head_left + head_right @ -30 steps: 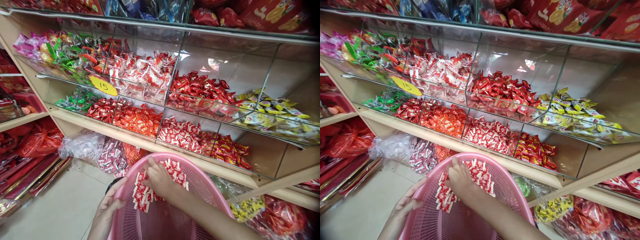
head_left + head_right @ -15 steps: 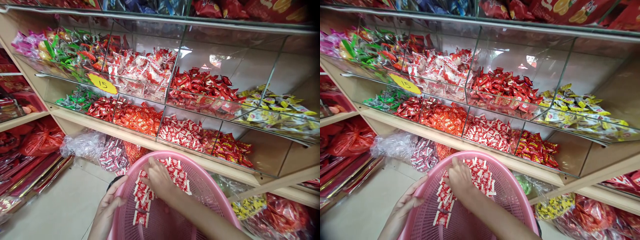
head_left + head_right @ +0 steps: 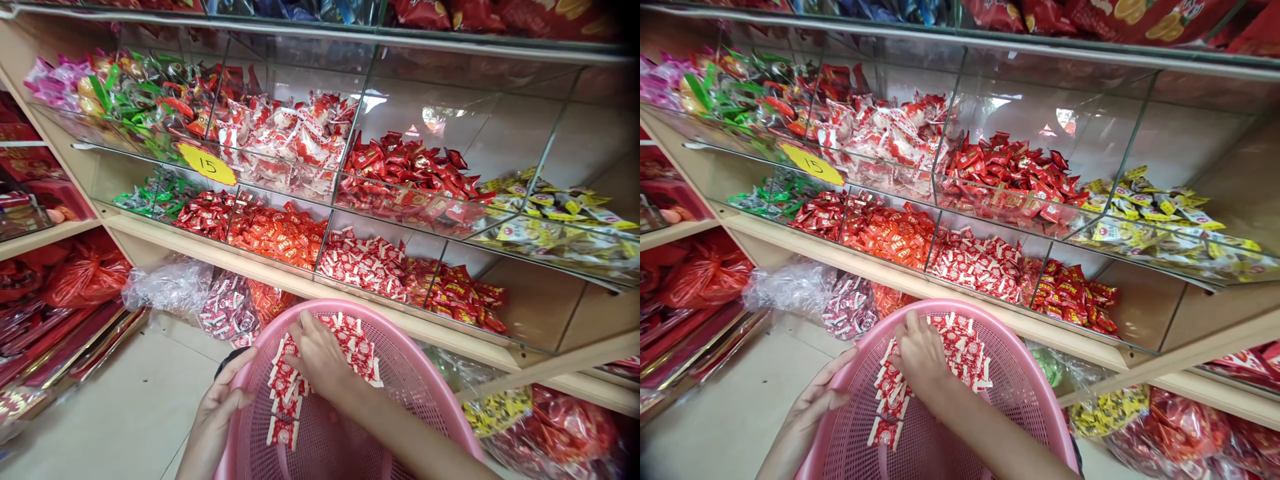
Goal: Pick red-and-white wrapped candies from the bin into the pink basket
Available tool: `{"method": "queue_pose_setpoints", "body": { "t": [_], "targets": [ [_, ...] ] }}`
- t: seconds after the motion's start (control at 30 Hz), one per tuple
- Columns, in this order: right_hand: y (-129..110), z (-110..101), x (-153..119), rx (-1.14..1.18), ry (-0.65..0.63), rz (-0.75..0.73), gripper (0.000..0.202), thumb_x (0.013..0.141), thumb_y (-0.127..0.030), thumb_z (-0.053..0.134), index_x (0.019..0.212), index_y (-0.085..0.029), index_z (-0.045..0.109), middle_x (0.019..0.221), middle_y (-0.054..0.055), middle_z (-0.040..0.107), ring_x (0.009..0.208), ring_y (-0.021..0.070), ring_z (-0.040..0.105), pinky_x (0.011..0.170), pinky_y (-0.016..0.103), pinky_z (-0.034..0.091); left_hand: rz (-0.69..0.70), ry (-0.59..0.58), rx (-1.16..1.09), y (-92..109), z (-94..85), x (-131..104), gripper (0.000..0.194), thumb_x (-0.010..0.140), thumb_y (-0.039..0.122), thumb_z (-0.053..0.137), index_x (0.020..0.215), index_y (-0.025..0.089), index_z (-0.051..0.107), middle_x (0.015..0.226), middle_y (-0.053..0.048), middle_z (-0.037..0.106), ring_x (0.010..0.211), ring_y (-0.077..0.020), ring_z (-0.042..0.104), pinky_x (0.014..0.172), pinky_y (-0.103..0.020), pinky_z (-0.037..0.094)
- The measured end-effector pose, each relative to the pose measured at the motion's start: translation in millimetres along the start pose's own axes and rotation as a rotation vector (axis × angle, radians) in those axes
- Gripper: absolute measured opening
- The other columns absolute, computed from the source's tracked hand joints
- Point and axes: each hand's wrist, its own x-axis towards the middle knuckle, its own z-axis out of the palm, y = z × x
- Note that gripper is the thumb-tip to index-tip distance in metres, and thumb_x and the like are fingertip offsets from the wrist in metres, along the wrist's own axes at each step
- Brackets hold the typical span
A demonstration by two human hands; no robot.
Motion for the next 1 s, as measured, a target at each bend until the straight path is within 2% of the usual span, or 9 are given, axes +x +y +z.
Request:
{"method": "queue_pose_setpoints", "body": {
  "t": [0.23,0.37,0.43,0.5,0.6,0.73,0.87,1.0],
  "targets": [
    [0,-5,2,-0.021,0.005,0.012,0.016,0.076,-0.03,0.052,0.087,-0.018,0.051,0.093,0.005,0.044,0.082,0.0182,0.049,0.068,0.031,0.043,0.055,0.105,0.075,2,5.6,-4,0.063,0.056,0.022,0.061,0.118,0.019,0.052,0.073,0.0,0.067,0.063,-0.0186,0.06,0.069,-0.029,0.044],
    [-12,-8,-13,-0.001,0.035,-0.078,0.019,0.078,-0.034,0.05,0.09,-0.018,0.05,0.091,0.005,0.048,0.08,0.0177,0.05,0.068,0.031,0.044,0.006,0.046,0.075,6,4.2,-4,0.066,0.055,0.023,0.063,0.12,0.02,0.05,0.077,-0.002,0.068,0.065,-0.02,0.061,0.067,-0.029,0.044],
    [-23,1,-28,0.005,-0.004,-0.181,0.016,0.079,-0.032,0.049,0.086,-0.018,0.052,0.084,0.004,0.053,0.074,0.0174,0.053,0.063,0.031,0.044,-0.011,0.015,0.069,6,2.4,-3,0.068,0.057,0.022,0.063,0.122,0.02,0.047,0.078,-0.002,0.068,0.067,-0.0201,0.061,0.067,-0.028,0.044],
    [-33,19,-45,-0.02,-0.097,-0.273,0.011,0.077,-0.026,0.05,0.079,-0.016,0.054,0.075,0.004,0.057,0.066,0.0176,0.055,0.054,0.03,0.044,-0.008,0.002,0.059,5,0.8,-3,0.068,0.059,0.022,0.063,0.125,0.021,0.044,0.079,-0.001,0.068,0.069,-0.0193,0.061,0.069,-0.027,0.043],
    [-41,49,-65,-0.078,-0.189,-0.312,0.01,0.074,-0.019,0.05,0.077,-0.013,0.057,0.069,0.007,0.06,0.059,0.0198,0.057,0.045,0.03,0.041,-0.004,-0.032,0.035,3,-0.4,-4,0.068,0.062,0.02,0.061,0.127,0.021,0.041,0.086,-0.001,0.067,0.076,-0.0192,0.061,0.073,-0.026,0.043],
    [-41,66,-71,-0.109,-0.195,-0.271,0.013,0.072,-0.012,0.047,0.08,-0.012,0.058,0.07,0.009,0.061,0.059,0.0215,0.058,0.042,0.03,0.04,-0.002,-0.073,0.016,3,1.4,-7,0.063,0.065,0.02,0.059,0.126,0.024,0.041,0.102,-0.001,0.063,0.091,-0.0204,0.058,0.079,-0.026,0.042],
    [-39,67,-69,-0.078,-0.186,-0.158,0.017,0.07,-0.012,0.046,0.082,-0.012,0.059,0.069,0.01,0.061,0.057,0.0226,0.059,0.042,0.03,0.038,0.016,-0.056,0.035,9,0.5,-10,0.056,0.066,0.026,0.06,0.121,0.026,0.048,0.113,-0.002,0.059,0.1,-0.0229,0.054,0.085,-0.028,0.042],
    [-37,68,-70,-0.08,-0.207,-0.081,0.019,0.068,-0.014,0.048,0.083,-0.012,0.06,0.072,0.01,0.062,0.059,0.0239,0.06,0.043,0.03,0.039,0.116,-0.09,0.124,17,-9.3,-11,0.051,0.065,0.032,0.063,0.114,0.024,0.054,0.124,-0.003,0.05,0.114,-0.0252,0.043,0.096,-0.03,0.033]
  ]
}}
